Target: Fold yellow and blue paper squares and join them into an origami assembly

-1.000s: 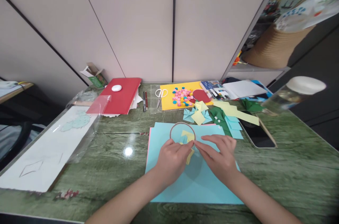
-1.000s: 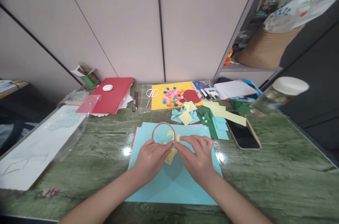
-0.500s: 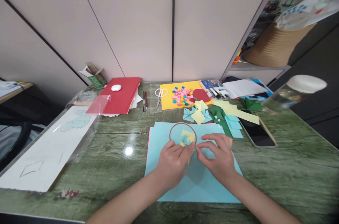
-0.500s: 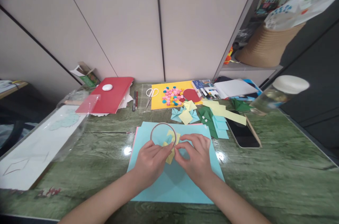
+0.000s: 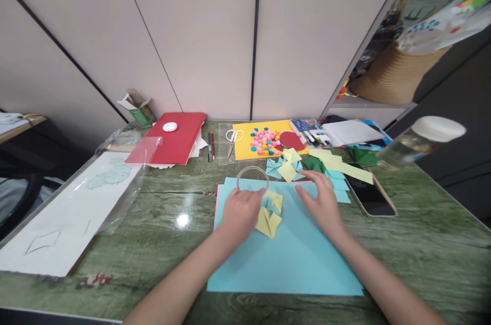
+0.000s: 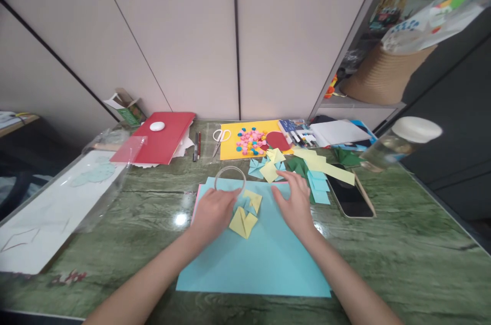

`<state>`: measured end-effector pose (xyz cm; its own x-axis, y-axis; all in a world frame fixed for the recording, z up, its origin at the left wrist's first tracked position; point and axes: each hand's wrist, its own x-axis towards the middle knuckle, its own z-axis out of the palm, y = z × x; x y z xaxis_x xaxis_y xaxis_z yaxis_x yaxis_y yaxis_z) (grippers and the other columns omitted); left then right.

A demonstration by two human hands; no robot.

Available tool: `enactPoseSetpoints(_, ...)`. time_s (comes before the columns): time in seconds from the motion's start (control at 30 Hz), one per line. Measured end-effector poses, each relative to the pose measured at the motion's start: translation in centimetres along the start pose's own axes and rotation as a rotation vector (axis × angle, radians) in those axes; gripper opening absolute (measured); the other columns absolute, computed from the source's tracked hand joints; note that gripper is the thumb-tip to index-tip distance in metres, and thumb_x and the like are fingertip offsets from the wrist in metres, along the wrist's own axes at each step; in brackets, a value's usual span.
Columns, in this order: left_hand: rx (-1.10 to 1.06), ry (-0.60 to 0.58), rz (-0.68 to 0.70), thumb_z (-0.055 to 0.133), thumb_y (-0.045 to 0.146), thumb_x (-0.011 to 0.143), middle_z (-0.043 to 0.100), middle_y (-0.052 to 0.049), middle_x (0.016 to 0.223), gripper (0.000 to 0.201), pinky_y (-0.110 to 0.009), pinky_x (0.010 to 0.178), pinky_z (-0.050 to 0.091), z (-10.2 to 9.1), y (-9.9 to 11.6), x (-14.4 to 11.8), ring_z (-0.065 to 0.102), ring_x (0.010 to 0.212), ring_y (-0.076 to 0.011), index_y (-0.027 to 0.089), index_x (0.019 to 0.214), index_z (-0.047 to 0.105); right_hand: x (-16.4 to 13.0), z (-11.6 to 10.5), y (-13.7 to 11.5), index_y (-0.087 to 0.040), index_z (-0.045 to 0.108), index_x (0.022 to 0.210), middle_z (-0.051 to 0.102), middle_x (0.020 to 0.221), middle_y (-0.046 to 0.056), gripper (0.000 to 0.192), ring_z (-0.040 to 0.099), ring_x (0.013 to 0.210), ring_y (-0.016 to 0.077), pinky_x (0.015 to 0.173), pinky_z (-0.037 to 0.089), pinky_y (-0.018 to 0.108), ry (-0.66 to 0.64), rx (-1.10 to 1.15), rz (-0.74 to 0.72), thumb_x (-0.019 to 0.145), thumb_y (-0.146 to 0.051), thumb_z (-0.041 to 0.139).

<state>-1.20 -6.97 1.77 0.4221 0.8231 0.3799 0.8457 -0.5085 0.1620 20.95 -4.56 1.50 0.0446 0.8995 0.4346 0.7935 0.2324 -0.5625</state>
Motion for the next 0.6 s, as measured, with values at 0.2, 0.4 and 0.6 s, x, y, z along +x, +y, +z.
enactPoseSetpoints(0.2,0.109,-0.080,-0.128,0.043,0.002,0.076,0.060,-0.017,0.113,0.038,-0.038,0.077,0.042,0.7,-2.7,0.5,0.056,0.099,-0.0263,0.010,0.111,0.055,3.0,2.7,-0.7,-0.024,0.045,0.120,0.063,0.104,0.006,0.040,0.049,0.101,0.0263,0.081,0.034,0.040,-0.156,-0.096,-0.073,0.080,-0.029,0.051)
enactPoseSetpoints(0.4,0.091,-0.087,-0.083,0.044,0.006,0.078,0.056,-0.015,0.121,0.038,-0.039,0.083,0.043,0.7,-1.6,0.4,0.052,0.108,-0.0249,0.012,0.115,0.053,6.9,6.7,-2.1,-0.021,0.041,0.125,0.064,0.101,0.012,0.052,0.045,0.102,0.0310,0.082,0.028,0.044,-0.143,-0.165,-0.113,0.076,-0.027,0.058)
enactPoseSetpoints(0.6,-0.214,0.021,-0.140,0.045,0.012,0.081,0.060,-0.009,0.116,0.033,-0.041,0.091,0.041,-0.8,-1.7,1.1,0.053,0.106,-0.0218,0.016,0.112,0.055,7.3,7.7,-3.0,-0.020,0.043,0.124,0.067,0.088,0.009,0.048,0.052,0.094,0.0271,0.080,0.032,0.042,-0.169,-0.082,-0.165,0.077,-0.015,0.052)
